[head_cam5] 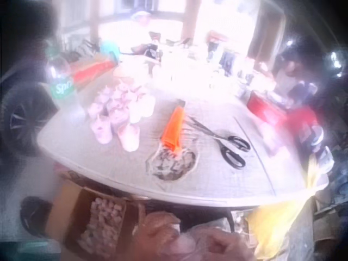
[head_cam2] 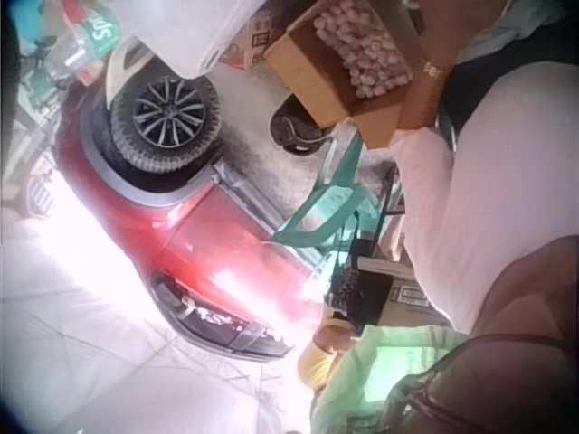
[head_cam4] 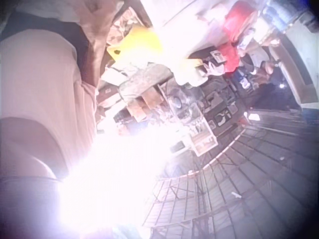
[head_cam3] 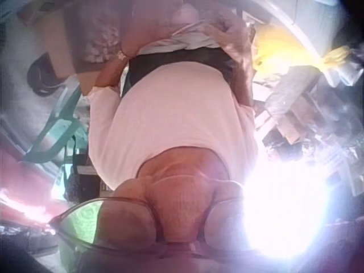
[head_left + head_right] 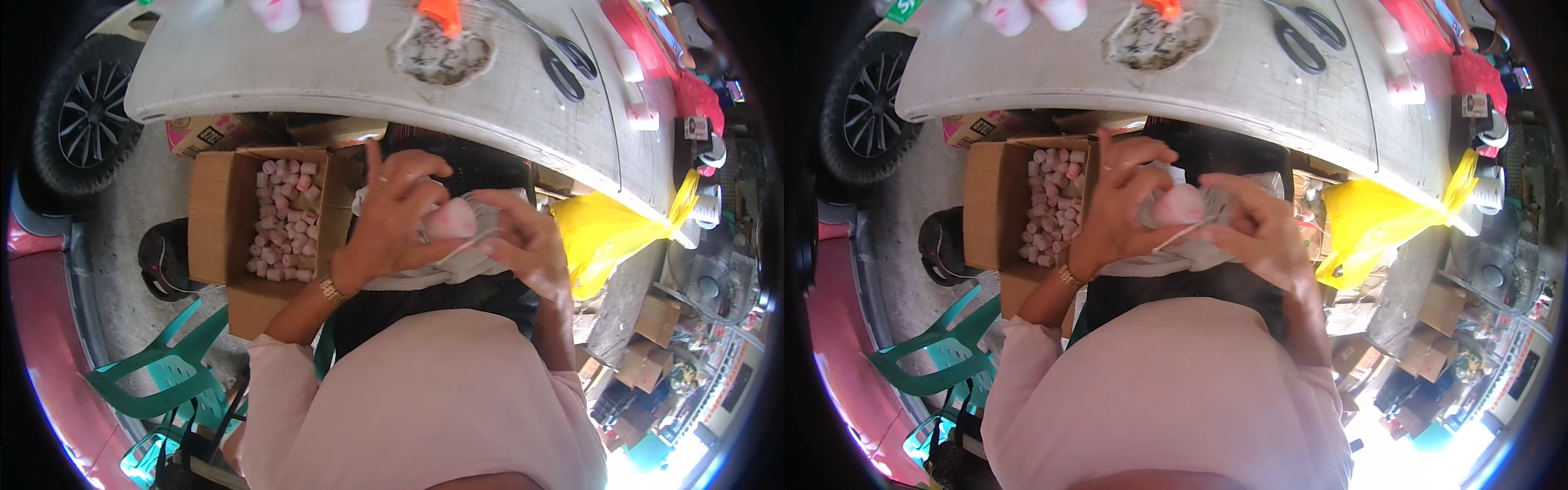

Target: The person inserts wicks into small pink cylindrical candles, wipes them with a cloth, and uses a lighter to melt wax around the wick base. They then use scissors to trim the wicks and place the finished candles on the table.

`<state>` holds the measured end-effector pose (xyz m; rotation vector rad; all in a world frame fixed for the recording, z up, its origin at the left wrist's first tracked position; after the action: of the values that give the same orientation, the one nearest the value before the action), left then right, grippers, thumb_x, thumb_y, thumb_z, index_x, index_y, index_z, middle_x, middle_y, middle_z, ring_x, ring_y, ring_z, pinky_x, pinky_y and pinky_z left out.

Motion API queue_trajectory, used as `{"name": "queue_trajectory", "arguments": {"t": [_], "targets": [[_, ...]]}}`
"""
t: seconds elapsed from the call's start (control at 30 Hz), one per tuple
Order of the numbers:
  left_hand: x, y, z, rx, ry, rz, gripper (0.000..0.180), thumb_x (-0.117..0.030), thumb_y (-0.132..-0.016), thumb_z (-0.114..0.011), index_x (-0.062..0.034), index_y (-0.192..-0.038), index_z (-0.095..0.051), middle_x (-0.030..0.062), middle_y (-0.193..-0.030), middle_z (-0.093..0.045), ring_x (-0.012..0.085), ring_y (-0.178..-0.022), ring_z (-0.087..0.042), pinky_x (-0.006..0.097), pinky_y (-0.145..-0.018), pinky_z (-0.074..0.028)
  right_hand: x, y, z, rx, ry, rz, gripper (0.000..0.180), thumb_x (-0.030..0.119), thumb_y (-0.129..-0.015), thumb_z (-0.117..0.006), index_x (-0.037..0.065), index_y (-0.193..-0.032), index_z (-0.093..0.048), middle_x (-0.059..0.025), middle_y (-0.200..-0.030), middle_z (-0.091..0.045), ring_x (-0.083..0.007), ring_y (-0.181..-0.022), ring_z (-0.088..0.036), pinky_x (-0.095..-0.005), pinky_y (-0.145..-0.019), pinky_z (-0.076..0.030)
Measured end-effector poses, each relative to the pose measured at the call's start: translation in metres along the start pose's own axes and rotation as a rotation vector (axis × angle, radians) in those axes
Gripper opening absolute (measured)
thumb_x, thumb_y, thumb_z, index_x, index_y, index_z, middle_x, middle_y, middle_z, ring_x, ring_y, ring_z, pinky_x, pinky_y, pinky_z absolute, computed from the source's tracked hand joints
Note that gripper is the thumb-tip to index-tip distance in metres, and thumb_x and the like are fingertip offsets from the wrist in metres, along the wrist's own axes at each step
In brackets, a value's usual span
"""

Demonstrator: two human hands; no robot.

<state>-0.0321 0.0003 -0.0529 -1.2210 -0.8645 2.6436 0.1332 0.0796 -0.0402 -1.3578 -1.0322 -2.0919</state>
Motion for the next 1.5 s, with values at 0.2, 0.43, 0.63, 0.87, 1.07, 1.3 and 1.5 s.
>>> {"name": "queue_trajectory", "arguments": {"t": [0.2, 0.43, 0.63, 0.87, 1.07, 1.3, 1.5], "targets": [[-0.018, -0.014, -0.03, 0.155, -0.102, -0.061, 0.049, -0.05, -0.071, -0.075, -0.007, -0.089, -0.058, 0.0087, -0.118, -0.052, 0.0315, -0.113, -0.05, 0.068, -0.106, -0.009, -0.034, -0.01, 0.001, 0.042, -0.44, -0.04, 0.044, 0.016, -0.082, -0.071, -0.004, -0.119, -0.057, -0.0123, -0.104, -0.065, -0.0146, -0.091, -0.063, -0.0256, -0.079, -0.05], [0.032, 0.001, -0.037, 0.329, -0.496, 0.254, 0.043, -0.039, -0.084, -0.066, -0.0027, -0.106, -0.059, 0.015, -0.115, -0.056, 0.0324, -0.105, -0.054, 0.051, -0.1, -0.031, -0.069, -0.009, 0.005, 0.094, -1.006, -0.128, 0.036, 0.032, -0.087, -0.066, -0.001, -0.102, -0.062, 0.0073, -0.066, -0.037, -0.0027, -0.052, -0.025, -0.0214, -0.047, -0.018], [0.048, 0.011, 0.0, 0.384, 0.359, 0.763, 0.031, -0.033, -0.091, -0.06, -0.0037, -0.101, -0.059, 0.0097, -0.094, -0.064, 0.0264, -0.09, -0.061, 0.038, -0.083, -0.047, -0.071, -0.007, 0.01, 0.067, -1.048, -0.115, 0.038, 0.033, -0.087, -0.064, -0.001, -0.103, -0.06, 0.0075, -0.066, -0.037, -0.0019, -0.052, -0.026, -0.0198, -0.046, -0.02], [0.029, -0.001, -0.006, -0.007, 0.738, 0.622, 0.03, -0.03, -0.088, -0.061, -0.0041, -0.103, -0.06, 0.0083, -0.093, -0.065, 0.0268, -0.091, -0.061, 0.038, -0.086, -0.047, -0.07, -0.006, 0.018, 0.036, -1.027, -0.086, 0.036, 0.033, -0.086, -0.066, 0.001, -0.103, -0.063, 0.0071, -0.067, -0.04, -0.0027, -0.053, -0.027, -0.0208, -0.047, -0.019], [-0.004, -0.013, -0.019, 0.287, -0.057, 0.138, 0.033, -0.027, -0.083, -0.065, -0.0032, -0.106, -0.061, 0.0081, -0.094, -0.065, 0.0277, -0.093, -0.061, 0.04, -0.09, -0.046, -0.045, -0.004, 0.015, -0.184, -0.494, -0.013, 0.039, 0.03, -0.084, -0.067, 0.001, -0.11, -0.062, 0.0015, -0.073, -0.056, -0.0053, -0.057, -0.043, -0.0226, -0.05, -0.035], [-0.034, -0.015, -0.022, 0.265, -0.259, -0.005, 0.039, -0.024, -0.078, -0.069, -0.0021, -0.109, -0.062, 0.0079, -0.095, -0.066, 0.0288, -0.095, -0.061, 0.041, -0.095, -0.044, -0.034, -0.002, 0.023, -0.011, 0.013, 0.176, 0.053, 0.017, -0.074, -0.07, 0.009, -0.125, -0.056, -0.0047, -0.062, -0.055, -0.0114, -0.057, -0.051, -0.0289, -0.055, -0.042], [-0.011, -0.009, -0.001, -0.082, 0.125, 0.301, 0.035, -0.023, -0.078, -0.068, -0.0021, -0.106, -0.062, 0.0077, -0.091, -0.065, 0.0277, -0.088, -0.06, 0.039, -0.088, -0.045, -0.066, -0.022, 0.036, -0.199, 0.764, 0.289, 0.04, 0.012, -0.072, -0.066, 0.01, -0.112, -0.063, -0.0126, -0.068, -0.059, -0.0325, -0.062, -0.059, -0.0395, -0.06, -0.048]]}}
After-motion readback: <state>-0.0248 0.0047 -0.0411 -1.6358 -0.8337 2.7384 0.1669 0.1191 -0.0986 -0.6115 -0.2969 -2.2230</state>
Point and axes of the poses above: each hand's wrist, its own y-axis away from the middle knuckle, its own z-axis out of the back of the hand, x = y × z, the point moved 6 cm from there along -y, towards the middle knuckle
